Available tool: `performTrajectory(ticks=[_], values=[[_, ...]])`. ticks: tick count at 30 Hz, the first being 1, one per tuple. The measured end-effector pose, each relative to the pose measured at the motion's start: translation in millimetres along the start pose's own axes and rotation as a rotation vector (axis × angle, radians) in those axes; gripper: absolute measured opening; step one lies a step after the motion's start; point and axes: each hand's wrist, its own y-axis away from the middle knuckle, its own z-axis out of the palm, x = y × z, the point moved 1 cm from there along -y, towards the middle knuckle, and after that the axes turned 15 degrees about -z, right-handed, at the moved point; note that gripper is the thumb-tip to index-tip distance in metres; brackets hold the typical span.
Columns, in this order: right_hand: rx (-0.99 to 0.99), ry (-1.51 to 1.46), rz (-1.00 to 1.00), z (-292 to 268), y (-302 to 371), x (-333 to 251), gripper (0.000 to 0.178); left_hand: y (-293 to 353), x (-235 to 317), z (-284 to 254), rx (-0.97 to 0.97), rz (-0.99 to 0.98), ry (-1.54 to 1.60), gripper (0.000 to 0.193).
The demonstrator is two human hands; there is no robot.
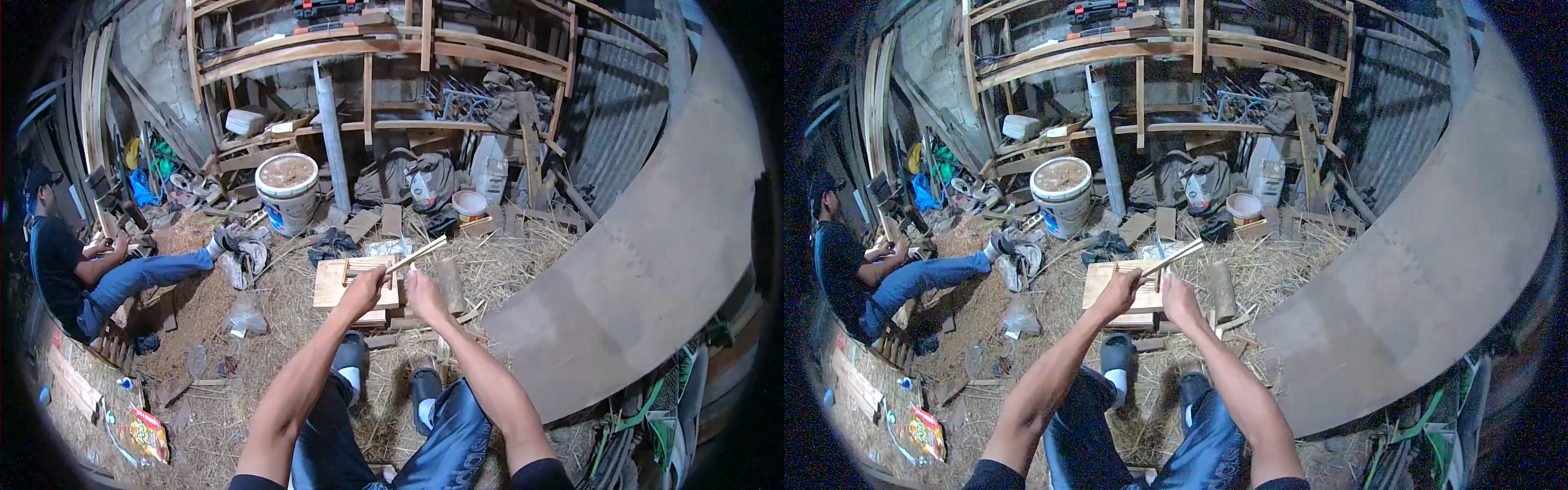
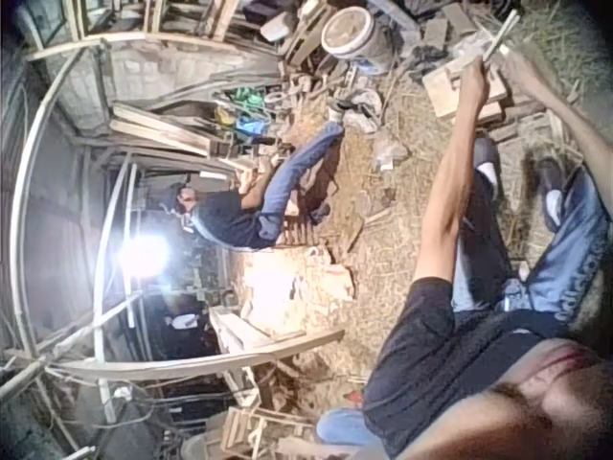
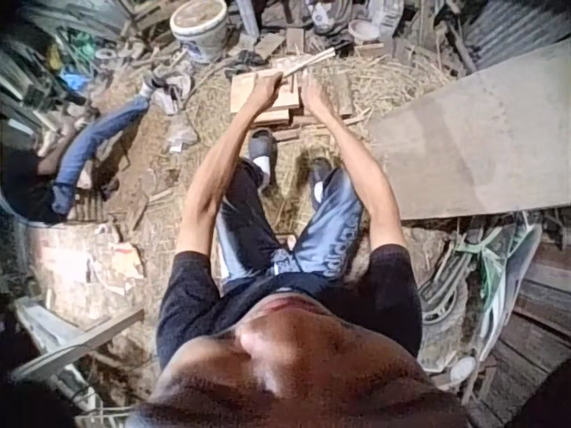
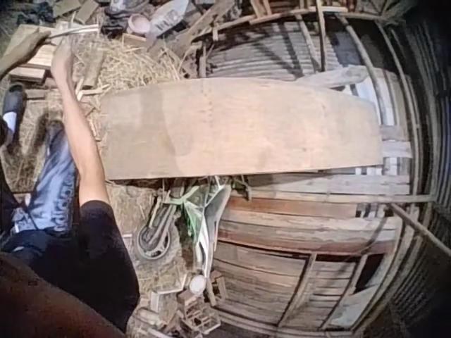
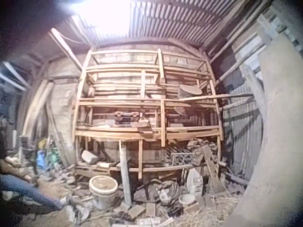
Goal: The person handles small wooden sticks and a frame, using a knife to carve and fit the pieces together by hand.
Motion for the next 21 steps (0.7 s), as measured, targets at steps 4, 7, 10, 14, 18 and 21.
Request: performTrajectory(ticks=[4,7,10,14,18,21], values=[[-0.284,-0.848,0.511,-25.9,1.4,-21.0,0.031,0.4,-7.0,-1.4,-0.035,0.030,0.029,0.021],[-0.349,-0.939,0.482,-23.6,11.4,-17.6,0.027,-0.2,-10.6,6.8,-0.086,0.066,0.070,0.022],[-0.307,-0.806,0.546,-19.1,11.9,-14.8,0.032,-3.2,-14.5,15.8,-0.107,0.086,0.107,0.023],[-0.187,-0.036,0.114,-1.4,13.3,12.4,0.036,-15.2,-13.5,23.0,-0.109,0.113,0.127,0.023],[-0.131,0.015,0.093,1.9,3.4,-6.3,0.036,-25.2,-29.2,21.2,-0.169,0.023,0.157,0.017],[-0.104,0.106,0.029,-6.4,-3.7,-26.1,0.029,-31.3,-57.3,23.1,0.051,0.140,0.019,0.017]])
